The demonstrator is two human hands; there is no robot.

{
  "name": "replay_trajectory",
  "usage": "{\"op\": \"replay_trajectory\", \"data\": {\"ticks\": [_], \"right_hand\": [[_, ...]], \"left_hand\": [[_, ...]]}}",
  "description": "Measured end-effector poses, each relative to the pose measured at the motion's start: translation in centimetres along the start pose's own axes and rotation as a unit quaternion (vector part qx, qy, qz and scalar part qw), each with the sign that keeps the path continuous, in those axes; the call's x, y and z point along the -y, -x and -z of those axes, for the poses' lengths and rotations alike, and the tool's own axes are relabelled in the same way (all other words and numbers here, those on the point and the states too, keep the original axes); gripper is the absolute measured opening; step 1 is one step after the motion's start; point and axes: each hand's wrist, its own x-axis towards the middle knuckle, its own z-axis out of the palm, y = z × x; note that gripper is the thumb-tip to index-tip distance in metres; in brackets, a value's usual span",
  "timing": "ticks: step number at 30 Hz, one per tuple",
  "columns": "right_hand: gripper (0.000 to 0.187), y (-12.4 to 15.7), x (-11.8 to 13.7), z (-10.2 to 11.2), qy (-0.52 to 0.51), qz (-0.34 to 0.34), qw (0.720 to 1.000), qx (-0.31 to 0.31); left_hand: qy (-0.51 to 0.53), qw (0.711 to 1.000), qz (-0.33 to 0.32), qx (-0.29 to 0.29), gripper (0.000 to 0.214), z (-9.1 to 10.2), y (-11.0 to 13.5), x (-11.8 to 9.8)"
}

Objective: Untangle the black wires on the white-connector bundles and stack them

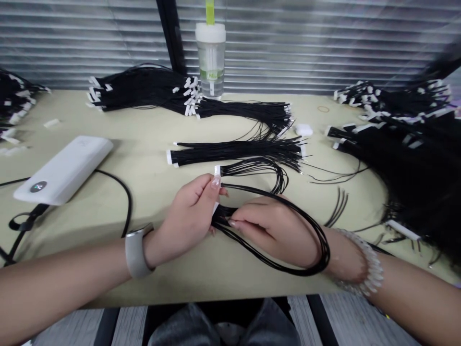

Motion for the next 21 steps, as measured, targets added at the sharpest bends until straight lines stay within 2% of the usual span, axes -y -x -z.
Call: {"op": "replay_trajectory", "data": {"ticks": [4,7,10,13,15,17,19,21], "right_hand": [[0.024,0.0,0.2,-0.4,0.032,-0.008,0.999,-0.016],[0.018,0.0,0.1,0.2,0.074,-0.007,0.997,-0.024],[0.015,0.4,-0.5,2.3,0.123,-0.032,0.992,-0.008],[0.012,1.0,-1.8,5.0,0.076,-0.126,0.988,-0.037],[0.01,1.3,-2.7,6.5,0.052,-0.203,0.961,-0.182],[0.01,1.4,-3.5,7.4,0.023,-0.223,0.911,-0.345],[0.015,1.2,-4.3,8.0,-0.058,-0.173,0.857,-0.482],[0.02,1.0,-4.9,8.4,-0.181,-0.101,0.802,-0.56]], "left_hand": [[0.0,1.0,0.004,0.0,0.033,0.0,0.1,0.0],[0.008,1.0,0.015,0.008,0.033,0.0,0.3,-0.1],[0.011,0.999,0.033,0.008,0.035,0.0,0.2,-0.1],[0.011,0.999,0.048,0.001,0.037,0.0,0.1,-0.2],[0.007,0.999,0.05,0.001,0.038,0.0,0.0,-0.2],[0.006,0.999,0.05,0.004,0.038,0.0,0.0,-0.2],[0.006,0.999,0.05,0.004,0.037,0.0,0.0,-0.2],[0.007,0.999,0.049,0.007,0.037,0.0,0.1,-0.2]]}}
